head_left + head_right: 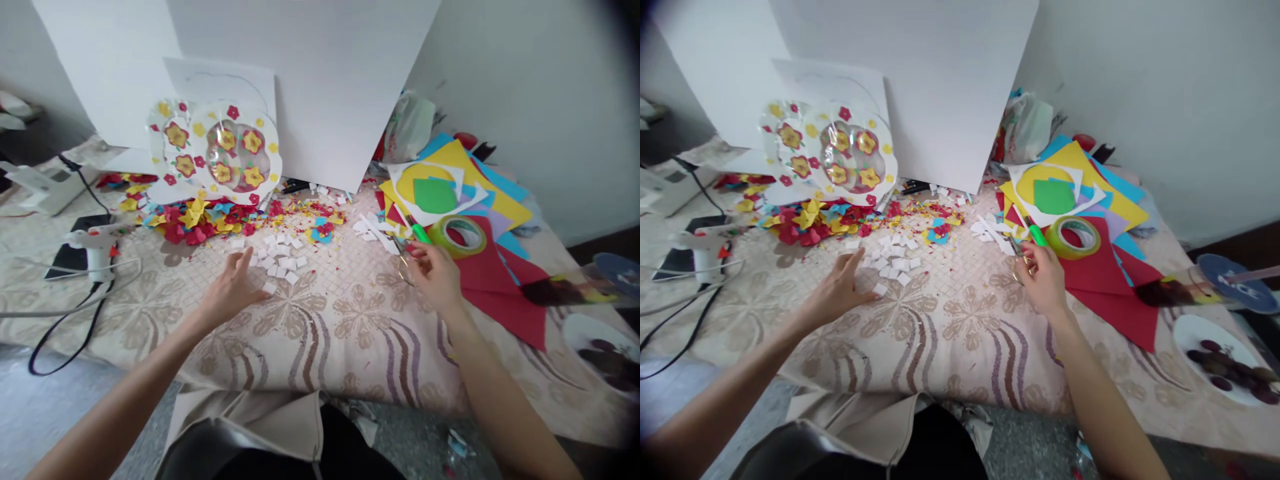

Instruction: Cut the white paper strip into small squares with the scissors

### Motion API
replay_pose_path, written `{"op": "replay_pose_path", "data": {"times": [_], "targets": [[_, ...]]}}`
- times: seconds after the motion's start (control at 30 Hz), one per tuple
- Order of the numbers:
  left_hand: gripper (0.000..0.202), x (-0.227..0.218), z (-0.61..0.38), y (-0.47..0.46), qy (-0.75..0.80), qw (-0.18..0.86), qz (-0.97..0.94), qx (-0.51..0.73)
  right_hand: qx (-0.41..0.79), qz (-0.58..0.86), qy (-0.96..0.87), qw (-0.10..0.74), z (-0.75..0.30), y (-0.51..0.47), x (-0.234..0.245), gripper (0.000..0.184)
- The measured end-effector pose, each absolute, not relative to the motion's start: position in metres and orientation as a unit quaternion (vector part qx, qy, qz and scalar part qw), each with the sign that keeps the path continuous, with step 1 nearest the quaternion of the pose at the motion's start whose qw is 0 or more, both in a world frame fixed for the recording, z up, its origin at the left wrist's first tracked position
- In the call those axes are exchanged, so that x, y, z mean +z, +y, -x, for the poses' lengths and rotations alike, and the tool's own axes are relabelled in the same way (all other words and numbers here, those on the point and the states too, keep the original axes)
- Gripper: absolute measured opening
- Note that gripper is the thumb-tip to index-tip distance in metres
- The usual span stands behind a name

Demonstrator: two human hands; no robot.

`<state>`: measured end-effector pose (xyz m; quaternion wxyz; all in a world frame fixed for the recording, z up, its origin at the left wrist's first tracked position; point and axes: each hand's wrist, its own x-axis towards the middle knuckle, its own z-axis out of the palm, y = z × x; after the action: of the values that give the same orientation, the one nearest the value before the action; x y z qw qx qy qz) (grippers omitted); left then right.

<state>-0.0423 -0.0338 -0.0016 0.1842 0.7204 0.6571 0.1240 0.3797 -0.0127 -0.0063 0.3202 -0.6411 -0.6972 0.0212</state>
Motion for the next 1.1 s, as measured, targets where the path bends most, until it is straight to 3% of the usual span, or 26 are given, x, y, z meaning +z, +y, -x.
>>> {"op": "replay_pose_path", "data": {"times": [0.13, 0.23, 0.47, 0.67, 0.87, 1.1], "targets": [[0.065, -0.019, 0.034, -0.021, 0.611, 0.245, -0.694, 0.293, 0.093, 0.563, -0.761, 0.308, -0.344, -0.014, -0.010, 0.026], [0.048, -0.024, 0.039, -0.012, 0.597, 0.222, -0.674, 0.375, 0.159, 0.508, -0.798, 0.282, -0.314, -0.011, -0.015, 0.022], [0.041, -0.030, 0.086, 0.003, 0.646, 0.107, -0.702, 0.281, 0.255, 0.444, -0.827, 0.231, -0.235, 0.005, -0.020, 0.026], [0.033, -0.036, 0.099, 0.013, 0.622, 0.144, -0.711, 0.295, 0.309, 0.424, -0.811, 0.259, -0.201, 0.016, -0.018, 0.023], [0.022, -0.029, 0.104, 0.030, 0.542, 0.154, -0.789, 0.245, 0.274, 0.450, -0.803, 0.279, -0.185, 0.027, -0.019, 0.017], [0.012, -0.028, 0.114, 0.040, 0.514, 0.197, -0.778, 0.304, 0.172, 0.407, -0.875, 0.195, -0.148, 0.047, -0.022, 0.030]]}}
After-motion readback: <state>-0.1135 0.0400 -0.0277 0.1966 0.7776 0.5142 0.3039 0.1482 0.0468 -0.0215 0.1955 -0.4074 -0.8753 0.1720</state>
